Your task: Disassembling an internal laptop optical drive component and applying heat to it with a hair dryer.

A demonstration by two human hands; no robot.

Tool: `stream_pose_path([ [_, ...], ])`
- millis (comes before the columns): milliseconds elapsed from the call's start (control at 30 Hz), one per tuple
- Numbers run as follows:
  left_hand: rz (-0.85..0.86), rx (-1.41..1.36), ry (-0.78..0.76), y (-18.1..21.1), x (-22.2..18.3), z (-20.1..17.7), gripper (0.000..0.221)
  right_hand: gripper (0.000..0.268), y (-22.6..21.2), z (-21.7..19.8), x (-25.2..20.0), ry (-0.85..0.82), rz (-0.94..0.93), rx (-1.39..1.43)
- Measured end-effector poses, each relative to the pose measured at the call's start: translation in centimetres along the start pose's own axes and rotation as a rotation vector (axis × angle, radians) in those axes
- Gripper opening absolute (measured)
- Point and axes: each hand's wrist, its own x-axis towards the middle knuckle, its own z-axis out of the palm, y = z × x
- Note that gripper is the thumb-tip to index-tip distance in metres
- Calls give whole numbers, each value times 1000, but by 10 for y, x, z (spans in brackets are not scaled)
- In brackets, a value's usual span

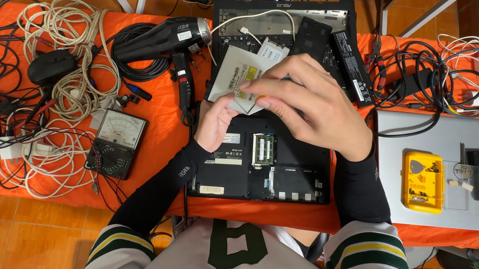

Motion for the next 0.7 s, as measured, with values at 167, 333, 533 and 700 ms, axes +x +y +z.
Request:
stream_pose_path([
  [167, 3, -10, 3, -1, 0, -1, 40, 27, -4, -2, 2, -2, 37, -11],
  [333, -13, -10, -8, -4, 1, -5, 42, 28, -5, -4, 6, 2, -36, -15],
  [533, -2, -6, -16, -6, 2, -7, 43, 26, -4, -3, 3, -1, -2, -6],
  [700, -5, 2, -13, -5, 1, -5, 43, 28, -4, -4, 3, -14, 34, -12],
])
